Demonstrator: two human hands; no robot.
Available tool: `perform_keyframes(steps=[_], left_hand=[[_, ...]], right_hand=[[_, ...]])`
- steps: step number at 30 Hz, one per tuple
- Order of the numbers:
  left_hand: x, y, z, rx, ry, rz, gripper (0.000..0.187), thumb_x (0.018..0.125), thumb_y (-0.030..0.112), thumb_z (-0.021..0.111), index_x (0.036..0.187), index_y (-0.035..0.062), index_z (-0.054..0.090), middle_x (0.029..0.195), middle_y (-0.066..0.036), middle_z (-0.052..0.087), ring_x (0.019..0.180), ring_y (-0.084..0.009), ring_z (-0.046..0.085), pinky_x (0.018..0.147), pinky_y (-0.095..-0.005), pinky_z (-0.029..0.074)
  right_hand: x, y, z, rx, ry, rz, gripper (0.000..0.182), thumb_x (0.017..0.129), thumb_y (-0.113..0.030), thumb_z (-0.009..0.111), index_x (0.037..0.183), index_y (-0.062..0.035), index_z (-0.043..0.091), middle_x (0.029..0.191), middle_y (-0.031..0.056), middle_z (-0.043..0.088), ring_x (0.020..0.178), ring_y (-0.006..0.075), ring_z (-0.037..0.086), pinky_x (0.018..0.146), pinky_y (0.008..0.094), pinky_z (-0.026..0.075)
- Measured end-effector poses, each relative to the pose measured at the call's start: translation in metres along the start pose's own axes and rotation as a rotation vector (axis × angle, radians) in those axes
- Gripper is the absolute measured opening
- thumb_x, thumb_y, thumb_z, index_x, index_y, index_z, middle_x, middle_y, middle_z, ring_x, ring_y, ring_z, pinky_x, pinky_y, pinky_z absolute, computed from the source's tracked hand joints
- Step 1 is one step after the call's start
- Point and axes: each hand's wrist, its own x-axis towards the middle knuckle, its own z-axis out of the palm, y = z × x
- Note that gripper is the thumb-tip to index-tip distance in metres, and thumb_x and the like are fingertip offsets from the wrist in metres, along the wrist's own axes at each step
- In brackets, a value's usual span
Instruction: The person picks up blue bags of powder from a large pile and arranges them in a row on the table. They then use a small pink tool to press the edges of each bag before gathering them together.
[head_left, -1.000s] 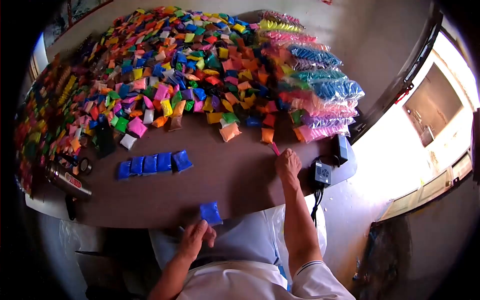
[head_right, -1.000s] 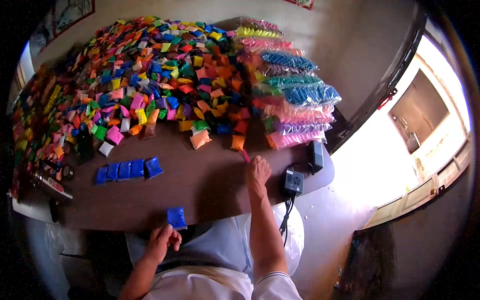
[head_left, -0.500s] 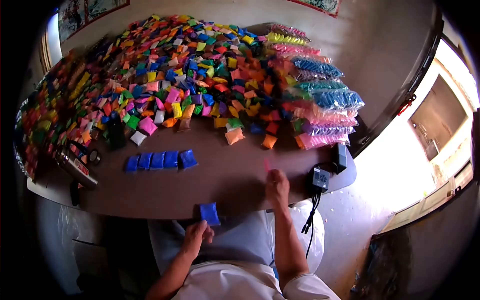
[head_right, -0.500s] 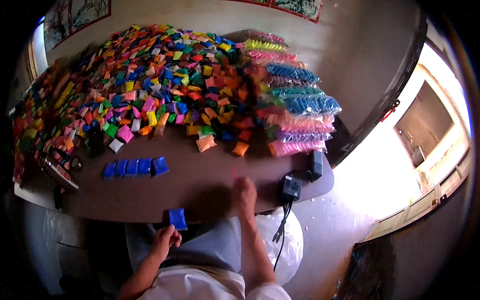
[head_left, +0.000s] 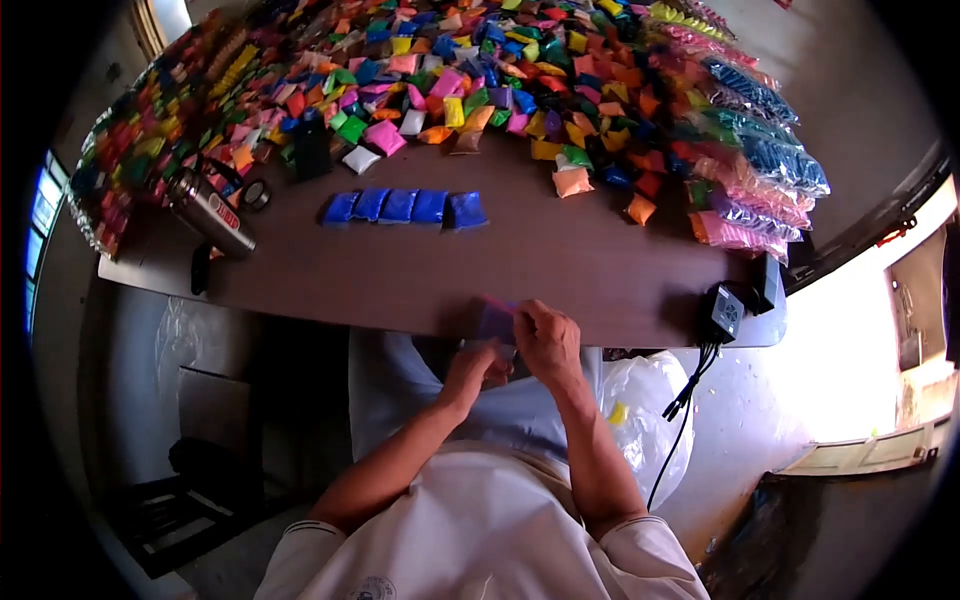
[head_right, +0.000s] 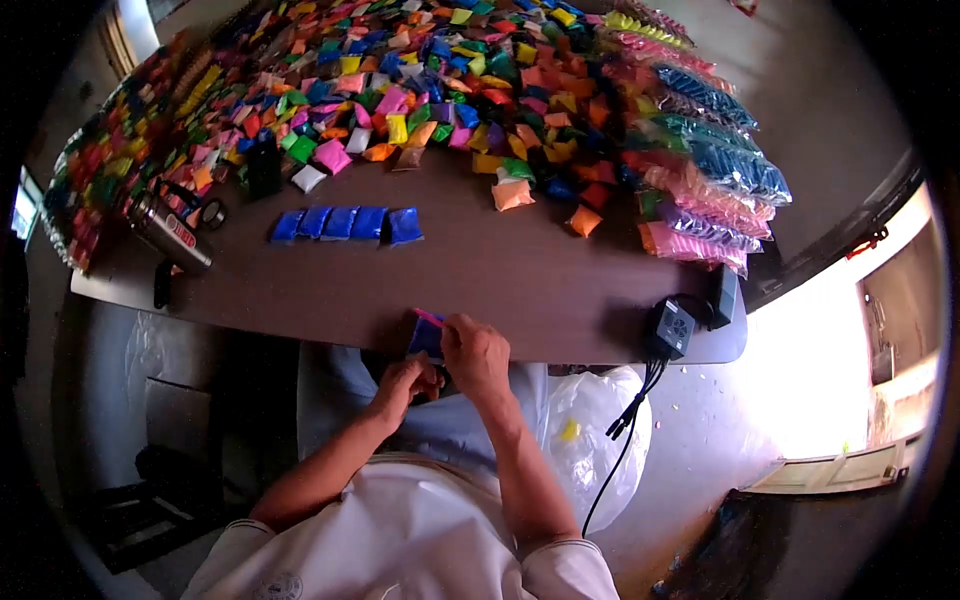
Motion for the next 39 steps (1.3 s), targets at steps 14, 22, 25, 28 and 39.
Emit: perform_keyframes(steps=[14,22,25,28,39], left_hand=[[0.015,-0.016,-0.008,0.095,-0.021,0.185,0.058,0.098,0.048,0.046,0.074,-0.0016,0.066,0.07,-0.009,0.066,0.061,-0.0137,0.061,0.061,-0.0281,0.048],[0.01,-0.015,-0.005,0.032,0.003,0.137,0.05,0.098,0.046,0.049,0.071,0.004,0.055,0.069,-0.008,0.058,0.061,-0.0151,0.054,0.061,-0.0301,0.046],[0.007,-0.008,-0.002,0.066,-0.003,0.155,0.05,0.099,0.045,0.048,0.069,0.005,0.052,0.067,-0.007,0.056,0.059,-0.0152,0.052,0.06,-0.0301,0.045],[0.007,-0.001,0.002,0.03,-0.014,0.14,0.051,0.099,0.045,0.047,0.067,0.0059,0.049,0.066,-0.007,0.055,0.059,-0.0156,0.052,0.059,-0.0307,0.045],[0.002,0.001,-0.003,0.019,0.003,0.137,0.054,0.097,0.051,0.048,0.064,0.0077,0.046,0.061,-0.006,0.053,0.056,-0.0169,0.055,0.056,-0.0312,0.044]], right_hand=[[0.005,0.003,-0.019,0.09,0.098,0.354,0.016,0.089,-0.017,0.061,0.093,-0.0026,0.064,0.075,0.0134,0.061,0.069,0.0211,0.06,0.065,0.0325,0.048],[-0.013,-0.012,-0.005,-0.014,-0.005,0.053,0.011,0.081,-0.015,0.068,0.084,-0.0042,0.066,0.077,0.0161,0.066,0.073,0.0355,0.065,0.064,0.0408,0.051],[-0.004,-0.013,-0.004,-0.108,-0.083,-0.015,0.012,0.078,-0.015,0.07,0.084,-0.005,0.067,0.076,0.0151,0.065,0.072,0.036,0.064,0.064,0.043,0.051],[0.005,-0.005,-0.004,-0.153,-0.089,0.05,0.013,0.078,-0.018,0.07,0.081,-0.0052,0.067,0.076,0.015,0.066,0.072,0.0363,0.065,0.064,0.0434,0.051],[0.033,-0.006,-0.026,-0.095,-0.096,0.193,0.02,0.08,-0.024,0.07,0.081,-0.004,0.069,0.075,0.0155,0.067,0.072,0.0349,0.065,0.064,0.0404,0.052]])
